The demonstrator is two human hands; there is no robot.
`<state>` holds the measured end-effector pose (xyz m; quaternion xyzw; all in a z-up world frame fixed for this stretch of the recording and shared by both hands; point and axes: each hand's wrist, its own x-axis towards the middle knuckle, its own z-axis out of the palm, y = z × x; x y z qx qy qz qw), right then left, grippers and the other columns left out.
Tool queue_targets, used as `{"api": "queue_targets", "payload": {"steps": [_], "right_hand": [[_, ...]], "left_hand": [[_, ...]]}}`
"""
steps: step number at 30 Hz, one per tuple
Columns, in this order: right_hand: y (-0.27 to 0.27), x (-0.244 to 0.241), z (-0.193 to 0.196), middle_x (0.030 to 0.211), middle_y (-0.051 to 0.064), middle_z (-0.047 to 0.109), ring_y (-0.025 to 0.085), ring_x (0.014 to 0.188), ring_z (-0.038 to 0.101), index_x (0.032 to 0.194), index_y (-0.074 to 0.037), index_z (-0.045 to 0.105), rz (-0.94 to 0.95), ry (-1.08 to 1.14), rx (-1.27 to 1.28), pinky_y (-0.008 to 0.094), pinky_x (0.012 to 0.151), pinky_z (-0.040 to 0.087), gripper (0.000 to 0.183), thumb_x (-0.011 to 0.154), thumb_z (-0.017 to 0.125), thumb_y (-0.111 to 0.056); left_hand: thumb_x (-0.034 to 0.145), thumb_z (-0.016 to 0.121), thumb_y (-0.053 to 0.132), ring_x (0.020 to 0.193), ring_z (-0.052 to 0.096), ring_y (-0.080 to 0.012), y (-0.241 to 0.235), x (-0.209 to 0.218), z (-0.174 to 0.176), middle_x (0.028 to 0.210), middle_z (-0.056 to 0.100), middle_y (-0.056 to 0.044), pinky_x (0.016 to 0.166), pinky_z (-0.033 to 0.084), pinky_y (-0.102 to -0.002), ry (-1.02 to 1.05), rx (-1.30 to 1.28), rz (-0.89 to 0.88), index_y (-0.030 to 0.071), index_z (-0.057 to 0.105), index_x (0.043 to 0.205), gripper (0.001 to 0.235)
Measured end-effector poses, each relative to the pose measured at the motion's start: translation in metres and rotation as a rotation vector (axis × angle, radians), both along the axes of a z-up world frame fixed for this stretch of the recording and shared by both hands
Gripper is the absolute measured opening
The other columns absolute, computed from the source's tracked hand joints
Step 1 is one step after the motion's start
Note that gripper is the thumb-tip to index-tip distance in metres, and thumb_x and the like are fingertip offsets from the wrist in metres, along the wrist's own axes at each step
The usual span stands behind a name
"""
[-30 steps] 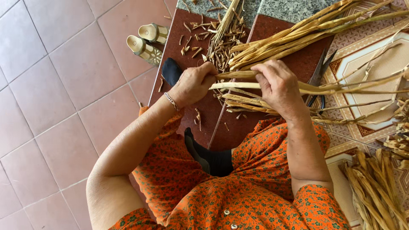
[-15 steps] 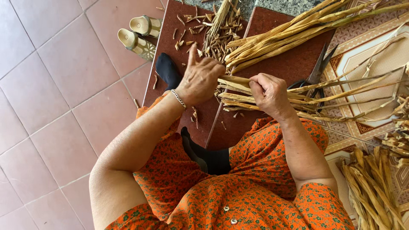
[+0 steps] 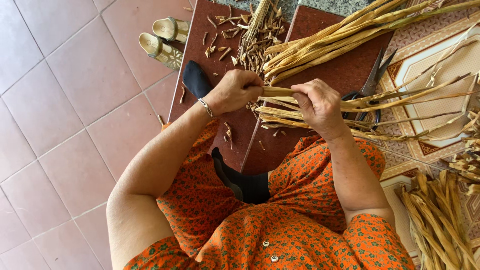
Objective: The person sits on the floor and strips the outer layers from dried plant stems by hand, then uses scissors to trim the ends of the processed stems. The person gathers the trimmed stems into a bundle and places them aside.
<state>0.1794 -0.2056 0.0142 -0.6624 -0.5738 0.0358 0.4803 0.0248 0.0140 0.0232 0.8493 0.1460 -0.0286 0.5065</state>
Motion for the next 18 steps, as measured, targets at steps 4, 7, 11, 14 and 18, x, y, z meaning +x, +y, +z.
{"api": "queue_targets", "payload": {"steps": [4,7,11,14,18], "right_hand": [[0.002,0.000,0.000,0.098,0.010,0.072,0.023,0.089,0.072,0.115,-0.004,0.067,-0.061,-0.152,0.060,0.033,0.077,0.062,0.016,0.102,0.077,-0.007],[0.000,0.000,0.007,0.102,0.013,0.069,0.024,0.093,0.070,0.123,-0.001,0.066,-0.018,-0.124,0.072,0.035,0.078,0.062,0.027,0.099,0.076,-0.009],[0.001,0.001,0.013,0.095,0.012,0.070,0.024,0.082,0.065,0.116,-0.001,0.070,-0.015,-0.316,0.103,0.036,0.070,0.058,0.023,0.096,0.078,-0.012],[0.002,0.001,0.009,0.093,0.010,0.069,0.022,0.082,0.066,0.110,-0.001,0.071,-0.071,-0.332,0.081,0.035,0.071,0.058,0.012,0.101,0.075,-0.008],[-0.008,0.001,-0.012,0.084,0.009,0.066,0.021,0.076,0.065,0.097,-0.001,0.068,-0.082,-0.151,-0.057,0.036,0.067,0.054,0.007,0.102,0.070,-0.006]], "left_hand": [[0.097,0.062,0.019,0.052,0.051,-0.0088,-0.003,0.002,0.003,0.065,0.062,-0.001,0.046,0.043,-0.026,0.298,-0.459,0.057,0.001,0.075,0.099,0.022],[0.095,0.060,0.013,0.048,0.045,-0.0072,-0.001,-0.001,0.007,0.062,0.055,0.001,0.041,0.037,-0.025,0.373,-0.729,0.165,-0.003,0.071,0.098,0.019],[0.096,0.060,0.010,0.047,0.044,-0.0080,0.001,-0.004,0.010,0.062,0.054,0.000,0.041,0.036,-0.025,0.342,-0.960,0.275,-0.003,0.067,0.095,0.015],[0.099,0.063,0.009,0.056,0.051,-0.0086,-0.005,-0.006,0.011,0.069,0.060,0.000,0.048,0.042,-0.025,0.208,-0.699,0.166,-0.002,0.070,0.098,0.013],[0.099,0.070,0.009,0.072,0.066,-0.0134,-0.023,-0.010,0.012,0.082,0.069,-0.004,0.062,0.056,-0.028,-0.286,0.035,-0.034,0.003,0.069,0.101,0.006]]}}
